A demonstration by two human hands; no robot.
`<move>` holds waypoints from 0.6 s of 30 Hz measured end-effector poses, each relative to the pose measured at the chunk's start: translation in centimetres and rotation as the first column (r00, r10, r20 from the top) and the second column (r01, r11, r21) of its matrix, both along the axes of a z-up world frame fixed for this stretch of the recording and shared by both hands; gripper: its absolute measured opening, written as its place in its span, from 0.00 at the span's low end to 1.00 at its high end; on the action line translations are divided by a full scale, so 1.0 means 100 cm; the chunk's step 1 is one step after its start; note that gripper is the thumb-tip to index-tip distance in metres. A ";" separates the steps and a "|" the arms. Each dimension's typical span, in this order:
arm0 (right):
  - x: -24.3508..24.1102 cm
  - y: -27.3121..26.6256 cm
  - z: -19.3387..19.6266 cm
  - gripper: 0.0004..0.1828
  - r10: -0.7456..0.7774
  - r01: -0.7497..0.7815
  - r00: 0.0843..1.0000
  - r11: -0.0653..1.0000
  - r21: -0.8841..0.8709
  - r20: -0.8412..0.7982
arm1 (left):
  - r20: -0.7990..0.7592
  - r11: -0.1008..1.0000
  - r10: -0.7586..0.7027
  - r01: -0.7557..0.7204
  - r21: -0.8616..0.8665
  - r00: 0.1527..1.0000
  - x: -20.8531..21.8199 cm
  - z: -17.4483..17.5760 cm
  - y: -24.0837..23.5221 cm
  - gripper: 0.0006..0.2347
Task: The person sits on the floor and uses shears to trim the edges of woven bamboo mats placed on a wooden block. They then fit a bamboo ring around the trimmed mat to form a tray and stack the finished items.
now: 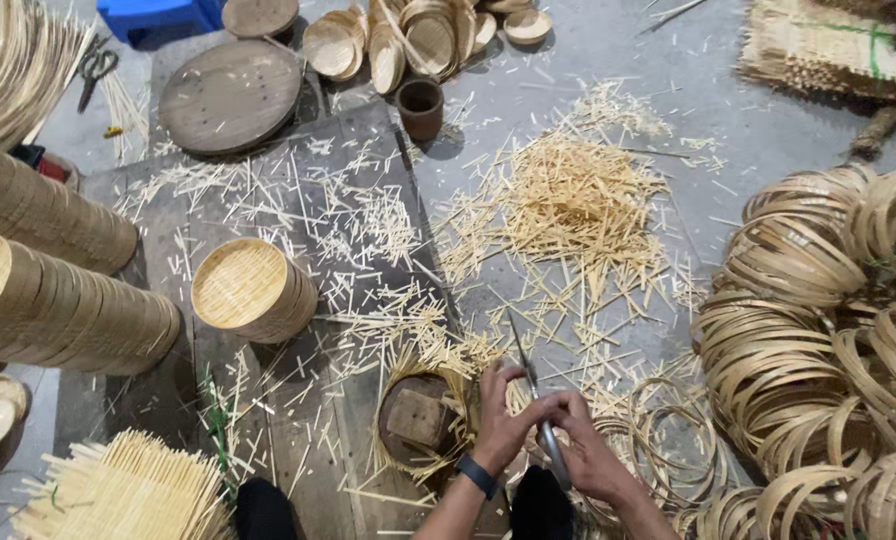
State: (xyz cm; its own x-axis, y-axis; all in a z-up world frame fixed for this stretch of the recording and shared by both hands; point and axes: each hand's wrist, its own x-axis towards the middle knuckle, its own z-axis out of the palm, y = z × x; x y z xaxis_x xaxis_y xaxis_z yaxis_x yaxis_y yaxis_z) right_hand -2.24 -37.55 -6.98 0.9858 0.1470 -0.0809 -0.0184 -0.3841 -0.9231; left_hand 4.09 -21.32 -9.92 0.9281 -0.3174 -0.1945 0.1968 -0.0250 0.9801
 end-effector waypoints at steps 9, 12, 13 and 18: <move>0.000 -0.010 -0.014 0.22 -0.053 0.058 0.972 0.998 -0.017 0.229 | -0.346 0.951 0.005 -0.112 -0.289 0.938 -0.004 0.004 -0.021 0.32; 0.004 -0.018 -0.029 0.25 -0.125 0.114 0.973 0.991 0.069 0.192 | -0.125 0.993 0.113 -0.118 -0.031 0.986 -0.006 -0.004 -0.033 0.30; 0.006 -0.020 -0.034 0.28 -0.125 0.121 0.968 0.992 0.029 0.220 | 0.050 0.992 0.111 -0.114 0.062 0.993 -0.007 -0.007 -0.036 0.25; -0.003 -0.020 -0.054 0.25 -0.105 0.075 0.979 0.983 0.169 0.176 | 0.227 0.970 0.125 -0.167 0.178 0.966 -0.024 -0.006 -0.044 0.22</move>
